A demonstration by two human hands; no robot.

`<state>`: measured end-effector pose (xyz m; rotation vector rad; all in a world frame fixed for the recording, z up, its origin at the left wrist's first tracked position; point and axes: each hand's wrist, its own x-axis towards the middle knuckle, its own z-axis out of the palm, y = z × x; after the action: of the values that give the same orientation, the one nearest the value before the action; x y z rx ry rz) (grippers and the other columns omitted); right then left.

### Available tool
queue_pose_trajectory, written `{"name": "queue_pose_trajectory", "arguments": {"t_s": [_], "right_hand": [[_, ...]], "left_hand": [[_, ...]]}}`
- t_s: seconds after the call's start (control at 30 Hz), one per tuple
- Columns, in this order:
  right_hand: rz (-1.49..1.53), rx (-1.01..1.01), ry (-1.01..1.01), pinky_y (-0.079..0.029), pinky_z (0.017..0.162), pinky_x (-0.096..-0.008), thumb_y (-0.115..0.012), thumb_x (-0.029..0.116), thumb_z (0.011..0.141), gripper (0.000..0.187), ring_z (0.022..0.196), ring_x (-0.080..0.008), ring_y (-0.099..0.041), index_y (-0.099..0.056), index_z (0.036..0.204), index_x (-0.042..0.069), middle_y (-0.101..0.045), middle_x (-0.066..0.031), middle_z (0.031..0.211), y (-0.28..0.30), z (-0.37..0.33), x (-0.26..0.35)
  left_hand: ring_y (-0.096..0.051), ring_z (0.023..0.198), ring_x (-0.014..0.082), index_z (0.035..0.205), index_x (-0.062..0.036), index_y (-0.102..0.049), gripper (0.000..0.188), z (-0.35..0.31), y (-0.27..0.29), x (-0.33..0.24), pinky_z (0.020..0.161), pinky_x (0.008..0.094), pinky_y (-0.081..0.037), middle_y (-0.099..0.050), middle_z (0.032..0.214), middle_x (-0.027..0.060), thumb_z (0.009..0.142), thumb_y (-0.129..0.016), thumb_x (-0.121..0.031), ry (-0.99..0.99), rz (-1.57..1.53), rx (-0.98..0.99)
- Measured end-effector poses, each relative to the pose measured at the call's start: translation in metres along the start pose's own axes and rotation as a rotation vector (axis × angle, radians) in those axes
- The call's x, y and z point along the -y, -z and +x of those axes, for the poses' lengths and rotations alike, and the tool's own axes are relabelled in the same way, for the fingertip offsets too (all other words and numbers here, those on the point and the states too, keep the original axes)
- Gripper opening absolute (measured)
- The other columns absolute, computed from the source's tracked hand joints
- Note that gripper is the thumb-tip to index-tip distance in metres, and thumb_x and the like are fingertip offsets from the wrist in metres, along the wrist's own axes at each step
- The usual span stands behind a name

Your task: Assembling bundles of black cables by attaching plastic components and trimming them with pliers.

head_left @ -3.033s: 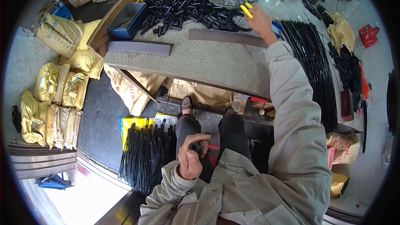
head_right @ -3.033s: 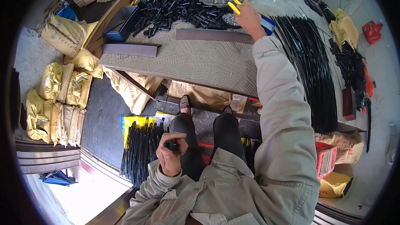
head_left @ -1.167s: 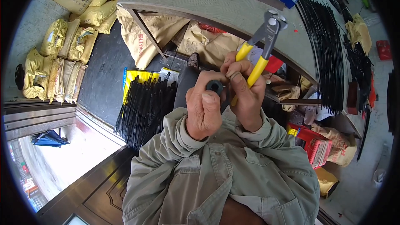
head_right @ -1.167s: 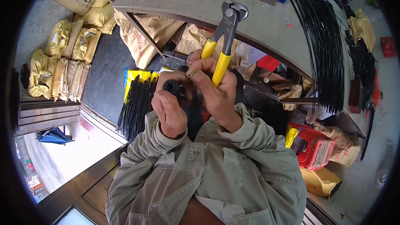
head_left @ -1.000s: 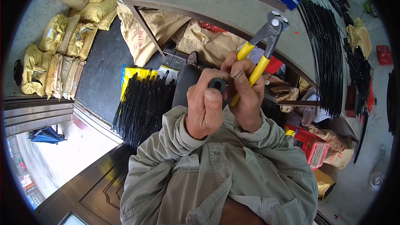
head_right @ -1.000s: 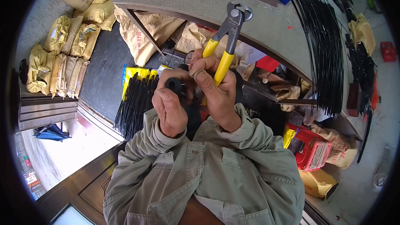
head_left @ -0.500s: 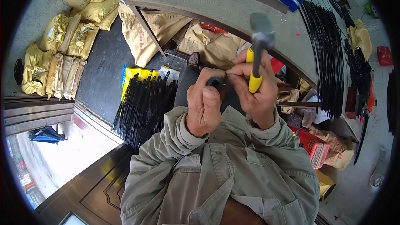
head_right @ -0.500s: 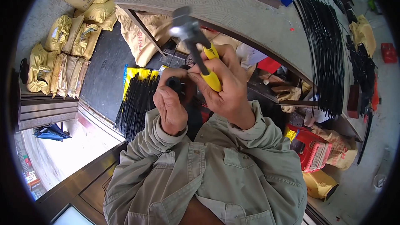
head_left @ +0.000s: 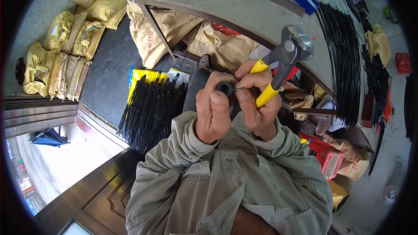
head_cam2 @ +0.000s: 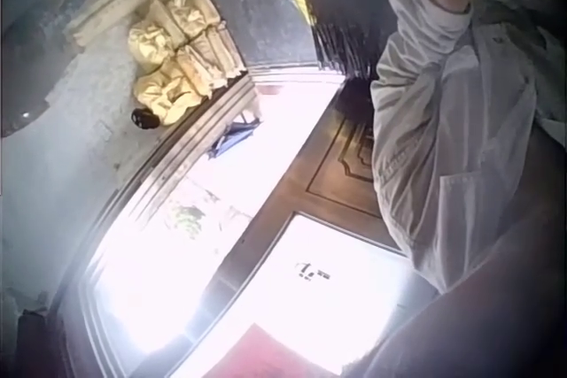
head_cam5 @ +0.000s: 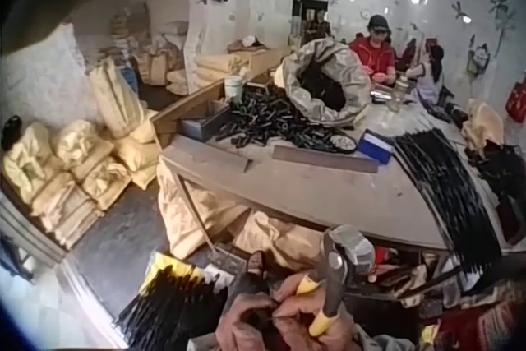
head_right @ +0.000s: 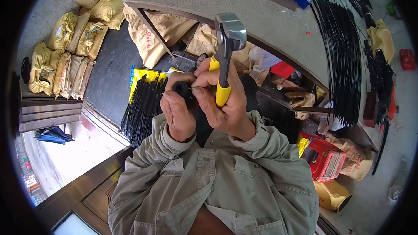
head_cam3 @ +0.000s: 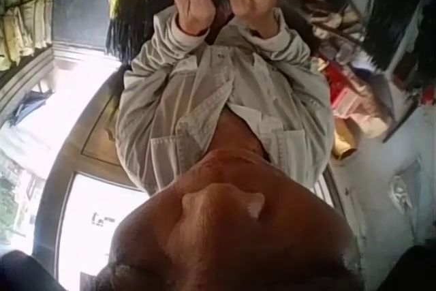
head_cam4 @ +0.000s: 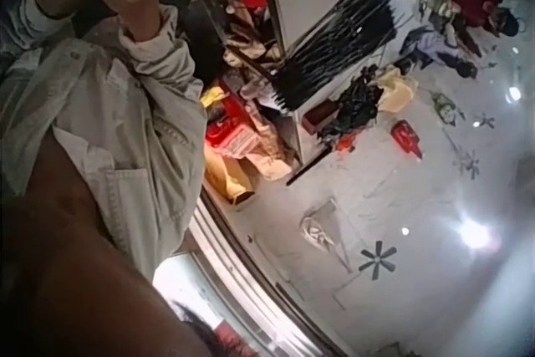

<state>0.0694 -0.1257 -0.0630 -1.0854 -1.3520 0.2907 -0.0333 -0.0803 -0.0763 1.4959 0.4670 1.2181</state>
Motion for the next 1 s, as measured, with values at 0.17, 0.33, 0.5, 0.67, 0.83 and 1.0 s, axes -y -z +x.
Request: {"name": "queue_pose_trajectory", "arguments": {"t_s": [0.17, 0.33, 0.5, 0.67, 0.83, 1.0], "right_hand": [[-0.035, 0.01, 0.048, -0.038, 0.074, -0.0273, -0.058, 0.009, 0.08, 0.011, 0.082, -0.0175, -0.047, -0.053, 0.085, -0.001, -0.049, -0.014, 0.093, -0.002, 0.001, -0.002], [0.054, -0.041, -0.039, -0.038, 0.075, -0.0267, -0.059, 0.004, 0.079, 0.007, 0.083, -0.0167, -0.047, -0.055, 0.081, -0.001, -0.05, -0.0134, 0.095, -0.009, 0.0, -0.008], [-0.201, 0.085, -0.035, -0.042, 0.07, -0.0271, -0.058, -0.001, 0.077, 0.005, 0.079, -0.018, -0.052, -0.058, 0.081, -0.002, -0.053, -0.0147, 0.097, 0.006, 0.005, -0.009], [-0.837, 0.434, 0.21, -0.047, 0.063, -0.0294, -0.06, -0.001, 0.072, 0.013, 0.073, -0.0232, -0.057, -0.06, 0.085, -0.001, -0.055, -0.0138, 0.097, 0.056, 0.01, 0.005], [-1.072, 0.664, 0.247, -0.047, 0.066, -0.0327, -0.06, 0.005, 0.073, 0.014, 0.078, -0.0246, -0.057, -0.06, 0.087, 0.001, -0.054, -0.0114, 0.1, 0.068, 0.016, 0.02], [-1.194, 0.6, 0.426, -0.045, 0.071, -0.0369, -0.06, 0.009, 0.074, 0.018, 0.086, -0.0245, -0.055, -0.06, 0.091, 0.002, -0.052, -0.011, 0.104, 0.07, 0.031, 0.023]], "left_hand": [[-0.04, 0.048, 0.0082, 0.095, 0.0025, -0.051, 0.051, 0.001, 0.0, 0.0, 0.045, 0.0245, -0.03, -0.045, 0.061, 0.004, 0.093, -0.03, -0.044, -0.026, 0.027, -0.024], [-0.04, 0.052, 0.008, 0.095, 0.0019, -0.051, 0.055, 0.0, 0.01, 0.006, 0.048, 0.0233, -0.03, -0.046, 0.063, 0.0044, 0.092, -0.028, -0.048, 0.058, 0.111, -0.033], [-0.039, 0.053, 0.0066, 0.093, 0.0015, -0.051, 0.056, 0.001, 0.025, 0.014, 0.048, 0.0211, -0.028, -0.047, 0.064, 0.0029, 0.092, -0.027, -0.049, 0.173, -0.056, -0.029], [-0.036, 0.051, 0.0054, 0.091, 0.0012, -0.052, 0.056, -0.003, 0.033, 0.013, 0.048, 0.0193, -0.027, -0.047, 0.065, 0.0014, 0.092, -0.026, -0.048, 0.221, -0.217, -0.062], [-0.039, 0.053, 0.0051, 0.092, 0.0013, -0.052, 0.055, -0.009, 0.021, 0.016, 0.048, 0.0185, -0.029, -0.049, 0.069, 0.0023, 0.092, -0.027, -0.048, 0.2, -0.122, -0.043], [-0.041, 0.055, 0.0049, 0.094, 0.0029, -0.051, 0.053, -0.011, 0.021, 0.013, 0.049, 0.0182, -0.031, -0.052, 0.078, 0.0047, 0.093, -0.03, -0.046, 0.298, -0.135, 0.024]]}}
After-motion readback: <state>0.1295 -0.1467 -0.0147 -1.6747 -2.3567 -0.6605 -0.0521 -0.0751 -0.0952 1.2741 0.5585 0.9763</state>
